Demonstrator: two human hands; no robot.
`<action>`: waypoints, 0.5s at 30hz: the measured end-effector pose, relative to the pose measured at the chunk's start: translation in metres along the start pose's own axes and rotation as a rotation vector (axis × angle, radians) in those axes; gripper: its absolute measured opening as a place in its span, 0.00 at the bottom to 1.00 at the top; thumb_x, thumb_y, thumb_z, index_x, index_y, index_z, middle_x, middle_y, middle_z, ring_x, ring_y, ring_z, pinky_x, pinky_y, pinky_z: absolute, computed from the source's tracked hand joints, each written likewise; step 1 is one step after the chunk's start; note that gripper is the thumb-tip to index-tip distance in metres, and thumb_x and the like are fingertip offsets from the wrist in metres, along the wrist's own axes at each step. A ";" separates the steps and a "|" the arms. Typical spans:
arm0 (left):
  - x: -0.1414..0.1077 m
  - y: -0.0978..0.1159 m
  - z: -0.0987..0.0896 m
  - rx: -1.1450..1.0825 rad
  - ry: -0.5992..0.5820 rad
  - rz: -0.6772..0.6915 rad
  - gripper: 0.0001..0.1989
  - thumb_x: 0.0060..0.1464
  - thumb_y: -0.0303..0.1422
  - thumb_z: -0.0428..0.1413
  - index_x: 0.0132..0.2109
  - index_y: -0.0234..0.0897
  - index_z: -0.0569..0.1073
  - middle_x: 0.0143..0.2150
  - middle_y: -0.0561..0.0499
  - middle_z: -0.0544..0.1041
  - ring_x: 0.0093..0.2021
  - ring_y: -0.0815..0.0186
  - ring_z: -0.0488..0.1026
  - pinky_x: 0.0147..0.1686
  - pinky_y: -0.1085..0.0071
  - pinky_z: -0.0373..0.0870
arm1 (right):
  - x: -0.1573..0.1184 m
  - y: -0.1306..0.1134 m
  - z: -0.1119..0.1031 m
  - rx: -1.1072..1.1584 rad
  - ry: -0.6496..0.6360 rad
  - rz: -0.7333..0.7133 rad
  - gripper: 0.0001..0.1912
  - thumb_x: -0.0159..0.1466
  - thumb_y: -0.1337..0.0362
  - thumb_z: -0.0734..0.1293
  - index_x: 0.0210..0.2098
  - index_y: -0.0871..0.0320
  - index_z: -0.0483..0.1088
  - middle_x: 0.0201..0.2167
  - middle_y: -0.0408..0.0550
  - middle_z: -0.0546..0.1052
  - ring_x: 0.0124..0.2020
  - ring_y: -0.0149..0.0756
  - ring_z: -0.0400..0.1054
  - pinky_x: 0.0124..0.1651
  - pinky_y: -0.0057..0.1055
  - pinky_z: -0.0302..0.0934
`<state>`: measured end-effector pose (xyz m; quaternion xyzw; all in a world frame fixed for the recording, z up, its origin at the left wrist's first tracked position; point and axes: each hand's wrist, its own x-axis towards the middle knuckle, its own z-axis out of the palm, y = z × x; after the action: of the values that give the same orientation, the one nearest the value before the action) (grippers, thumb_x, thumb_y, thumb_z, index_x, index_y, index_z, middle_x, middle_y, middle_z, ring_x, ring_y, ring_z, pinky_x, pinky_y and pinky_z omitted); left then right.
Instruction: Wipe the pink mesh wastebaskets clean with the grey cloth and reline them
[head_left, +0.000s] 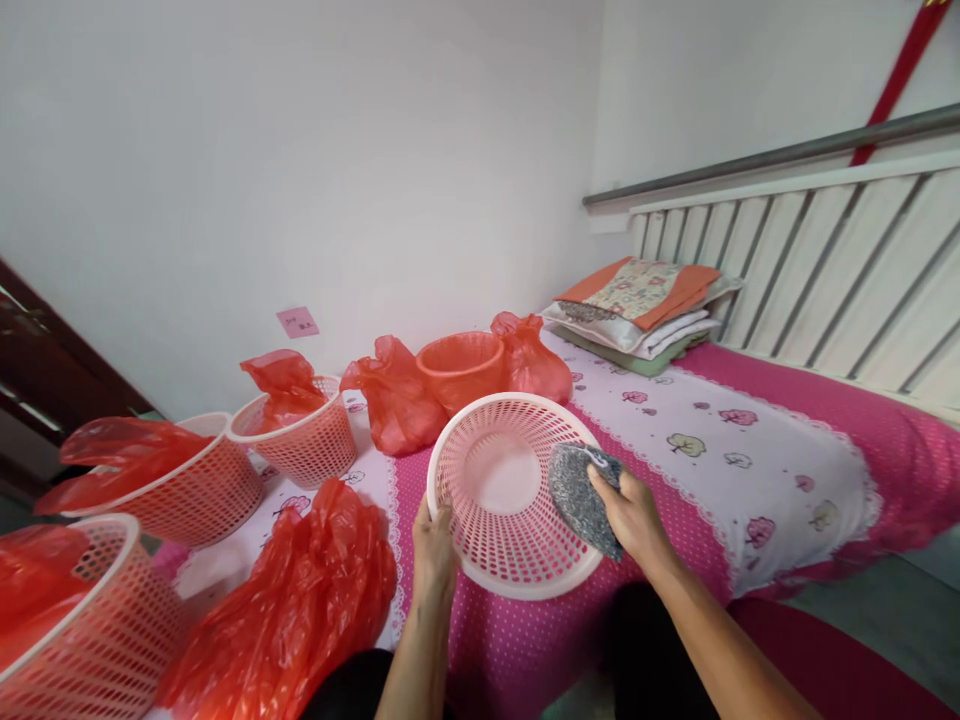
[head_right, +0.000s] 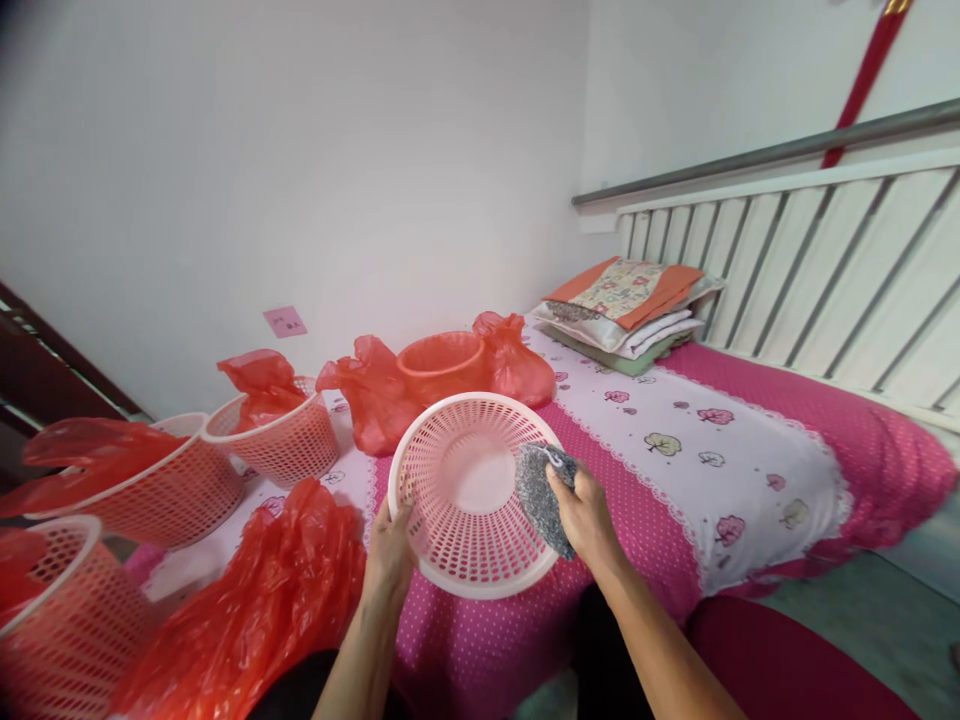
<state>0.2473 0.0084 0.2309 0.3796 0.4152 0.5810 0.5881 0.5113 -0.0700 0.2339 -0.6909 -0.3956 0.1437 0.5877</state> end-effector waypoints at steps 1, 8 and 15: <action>0.001 0.001 -0.001 0.011 -0.013 0.010 0.30 0.48 0.43 0.71 0.57 0.37 0.78 0.50 0.42 0.85 0.50 0.54 0.82 0.58 0.53 0.75 | -0.001 -0.001 0.000 0.004 0.049 -0.062 0.25 0.65 0.45 0.63 0.47 0.59 0.75 0.48 0.60 0.81 0.51 0.54 0.76 0.56 0.49 0.68; 0.000 0.001 0.000 0.087 -0.052 0.073 0.31 0.51 0.47 0.69 0.58 0.38 0.79 0.61 0.39 0.81 0.64 0.49 0.75 0.68 0.50 0.65 | -0.021 -0.025 0.010 -0.049 0.113 -0.663 0.17 0.69 0.64 0.63 0.55 0.55 0.74 0.57 0.59 0.75 0.62 0.52 0.68 0.68 0.52 0.58; -0.007 0.005 0.007 0.184 -0.113 0.131 0.31 0.58 0.55 0.61 0.60 0.40 0.79 0.63 0.41 0.80 0.66 0.48 0.73 0.69 0.50 0.65 | -0.026 -0.007 0.046 0.060 -0.315 -0.098 0.13 0.66 0.57 0.65 0.45 0.51 0.77 0.41 0.53 0.83 0.44 0.52 0.77 0.51 0.44 0.67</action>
<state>0.2526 0.0016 0.2384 0.4904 0.4072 0.5556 0.5339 0.4615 -0.0569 0.2214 -0.6219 -0.5114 0.2333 0.5452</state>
